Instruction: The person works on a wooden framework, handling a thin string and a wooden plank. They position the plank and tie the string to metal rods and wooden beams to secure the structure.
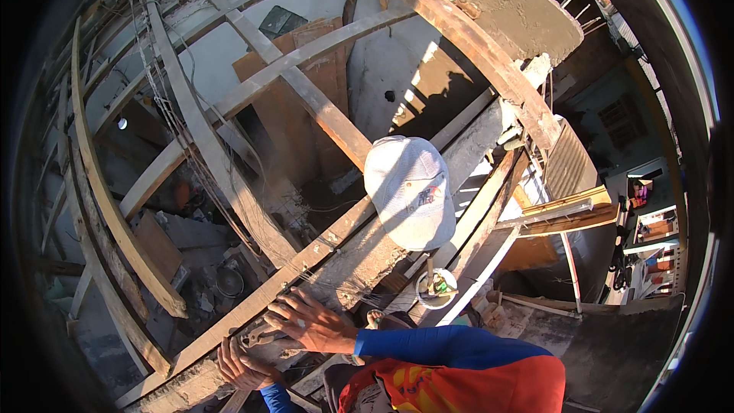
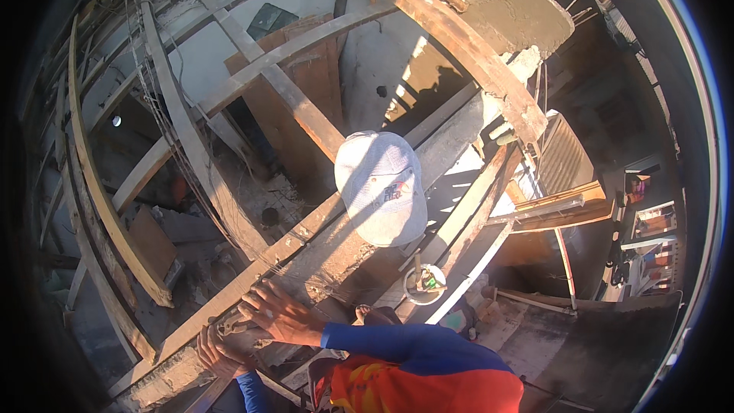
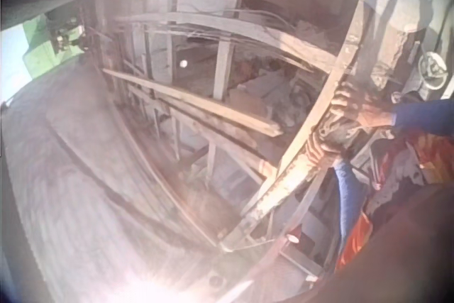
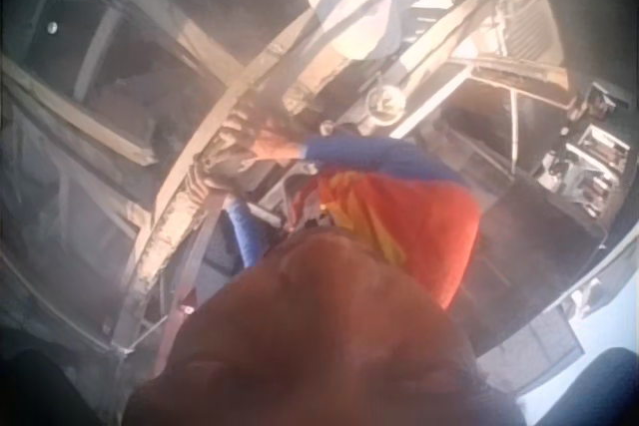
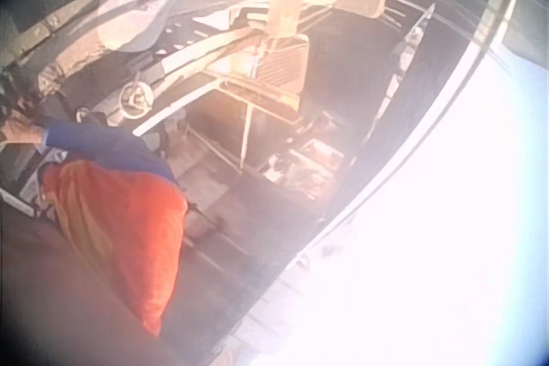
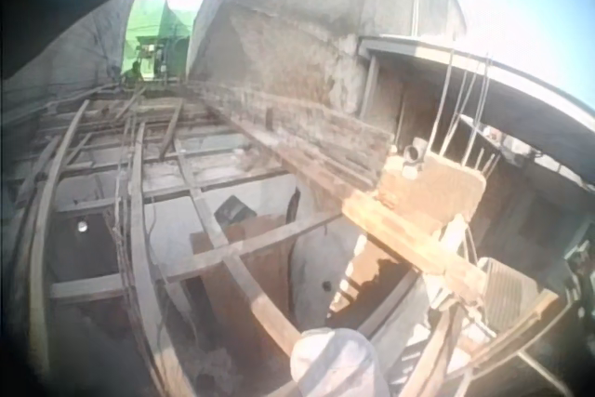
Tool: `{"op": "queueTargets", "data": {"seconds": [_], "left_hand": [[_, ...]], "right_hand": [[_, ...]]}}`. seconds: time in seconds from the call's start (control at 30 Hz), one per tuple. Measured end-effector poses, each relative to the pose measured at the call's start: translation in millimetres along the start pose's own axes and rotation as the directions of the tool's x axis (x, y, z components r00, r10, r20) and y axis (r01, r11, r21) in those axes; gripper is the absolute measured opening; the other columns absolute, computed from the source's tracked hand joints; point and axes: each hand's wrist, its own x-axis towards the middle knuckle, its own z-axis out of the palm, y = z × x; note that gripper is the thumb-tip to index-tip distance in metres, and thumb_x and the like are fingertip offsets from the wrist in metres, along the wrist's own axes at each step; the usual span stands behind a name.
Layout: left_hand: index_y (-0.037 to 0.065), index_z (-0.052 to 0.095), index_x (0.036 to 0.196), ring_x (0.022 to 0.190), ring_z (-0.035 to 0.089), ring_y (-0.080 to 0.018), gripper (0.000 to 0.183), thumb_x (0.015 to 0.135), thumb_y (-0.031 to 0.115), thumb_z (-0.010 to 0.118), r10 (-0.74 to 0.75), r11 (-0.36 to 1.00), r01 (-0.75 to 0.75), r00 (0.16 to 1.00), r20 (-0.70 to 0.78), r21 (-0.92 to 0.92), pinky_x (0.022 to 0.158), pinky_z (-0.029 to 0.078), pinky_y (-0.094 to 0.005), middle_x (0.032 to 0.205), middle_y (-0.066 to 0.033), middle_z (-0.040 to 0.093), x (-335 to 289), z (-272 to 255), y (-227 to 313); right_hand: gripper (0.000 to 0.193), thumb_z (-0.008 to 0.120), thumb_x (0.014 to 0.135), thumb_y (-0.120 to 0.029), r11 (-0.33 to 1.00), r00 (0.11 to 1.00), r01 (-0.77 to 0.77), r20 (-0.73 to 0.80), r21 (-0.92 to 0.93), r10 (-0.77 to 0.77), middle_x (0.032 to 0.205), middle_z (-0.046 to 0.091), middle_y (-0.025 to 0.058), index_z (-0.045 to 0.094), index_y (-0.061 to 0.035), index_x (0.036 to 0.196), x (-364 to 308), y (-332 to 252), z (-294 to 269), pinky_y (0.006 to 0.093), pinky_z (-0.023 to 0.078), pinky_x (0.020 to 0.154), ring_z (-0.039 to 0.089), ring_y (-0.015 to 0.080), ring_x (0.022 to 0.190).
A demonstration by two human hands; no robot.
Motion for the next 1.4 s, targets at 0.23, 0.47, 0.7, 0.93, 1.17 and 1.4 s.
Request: {"op": "queueTargets", "data": {"seconds": [0.23,0.47,0.7,0.93,1.17,1.4], "left_hand": [[0.005,0.063,0.121,0.125,0.052,-0.0351,0.055,0.104,0.034,0.02,-0.112,0.993,0.112,0.994,0.004,-0.044,0.114,0.027,-0.0522,0.132,-0.0136,0.062,-9.9,12.1,-7.4],[0.004,0.063,0.121,0.124,0.053,-0.0351,0.053,0.103,0.034,0.024,-0.079,0.996,0.079,0.997,0.012,-0.043,0.113,0.028,-0.0521,0.131,-0.015,0.062,-10.4,14.8,-9.5],[0.004,0.064,0.121,0.123,0.053,-0.0353,0.053,0.103,0.035,0.023,-0.063,0.997,0.064,0.998,0.023,-0.043,0.113,0.029,-0.0518,0.13,-0.0151,0.062,-7.0,2.2,-3.8],[0.007,0.064,0.123,0.124,0.053,-0.0345,0.049,0.103,0.032,0.027,-0.046,0.998,0.047,0.999,0.028,-0.041,0.113,0.03,-0.0508,0.13,-0.0138,0.062,0.2,-14.5,8.9],[0.009,0.066,0.118,0.124,0.054,-0.0305,0.038,0.098,0.025,0.037,-0.025,0.999,0.025,1.0,-0.007,0.023,0.114,0.031,-0.0482,0.127,-0.0119,0.063,-1.7,-5.7,8.5],[0.015,0.065,0.125,0.126,0.051,-0.0288,0.039,0.095,0.024,0.041,-0.058,0.998,0.058,0.998,-0.031,-0.012,0.115,0.028,-0.048,0.129,-0.0061,0.062,-2.5,-10.0,8.4]], "right_hand": [[0.075,0.058,0.092,-0.058,1.0,0.999,0.013,0.029,0.029,-0.014,0.152,0.039,0.0096,0.038,-0.015,0.15,-0.3,2.3,-1.5,0.0574,0.026,0.12,0.037,0.031,0.141],[0.076,0.058,0.092,-0.061,1.0,1.0,0.002,0.009,-0.011,-0.002,0.152,0.038,0.0094,0.038,-0.0155,0.15,-1.1,2.0,2.8,0.056,0.026,0.12,0.037,0.0302,0.141],[0.061,0.06,0.093,-0.05,0.999,0.996,0.032,-0.079,0.032,-0.029,0.147,0.045,0.0129,0.051,-0.0099,0.139,0.4,-0.7,-4.0,0.0563,0.028,0.118,0.041,0.035,0.137],[0.051,0.061,0.095,-0.04,0.997,0.991,0.072,-0.113,0.028,-0.069,0.144,0.048,0.0127,0.054,-0.0096,0.134,-1.5,0.8,-5.4,0.0561,0.029,0.117,0.044,0.0355,0.133],[0.046,0.059,0.095,-0.041,0.998,0.987,0.059,-0.15,-0.004,-0.059,0.141,0.051,0.0128,0.06,-0.0076,0.126,-2.6,4.2,4.2,0.0552,0.029,0.117,0.049,0.036,0.127],[0.041,0.068,0.085,-0.029,0.985,0.99,0.105,-0.076,-0.14,-0.116,0.126,0.057,0.0148,0.064,-0.0054,0.118,8.3,-3.1,-16.8,0.0521,0.035,0.109,0.049,0.0346,0.124]]}}
